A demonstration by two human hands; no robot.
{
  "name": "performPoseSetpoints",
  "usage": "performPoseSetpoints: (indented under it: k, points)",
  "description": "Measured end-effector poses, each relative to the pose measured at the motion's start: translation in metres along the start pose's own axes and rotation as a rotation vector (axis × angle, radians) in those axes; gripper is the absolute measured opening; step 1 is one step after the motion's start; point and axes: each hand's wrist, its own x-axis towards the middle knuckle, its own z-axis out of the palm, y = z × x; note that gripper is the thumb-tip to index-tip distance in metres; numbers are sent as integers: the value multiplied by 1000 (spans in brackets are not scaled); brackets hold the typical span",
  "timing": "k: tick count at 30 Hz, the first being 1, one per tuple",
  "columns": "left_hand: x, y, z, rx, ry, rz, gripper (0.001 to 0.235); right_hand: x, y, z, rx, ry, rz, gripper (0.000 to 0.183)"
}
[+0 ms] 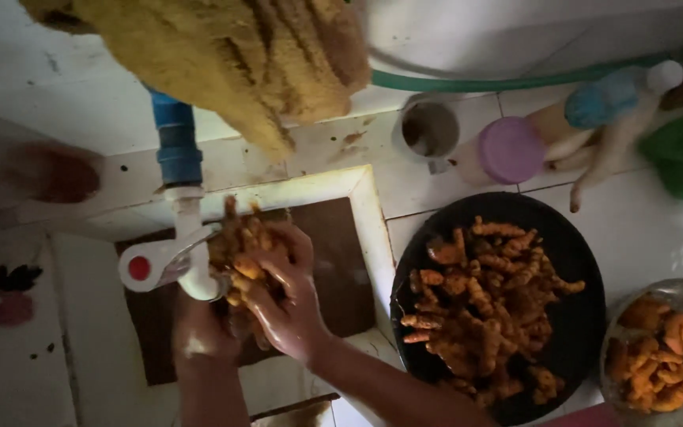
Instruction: Washing and scrubbing turmeric roots in a sink using hands and a brush
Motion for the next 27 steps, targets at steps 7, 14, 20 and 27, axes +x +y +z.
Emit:
performPoseSetpoints:
  k: [7,14,20,27]
  points:
    - [-47,-70,77,-302,199,-98,37,-27,-5,-63,-245,70,90,17]
    - [-11,67,222,-1129,82,-901,24,-34,-51,-199,-777,253,-3,24]
    - [-21,-4,297,-8,-215,-18,43,-52,-31,-344,-860,-153,403,52]
    - [-25,34,238,195,-417,166,52,-8,-64,-370,-1018,-370,533,65]
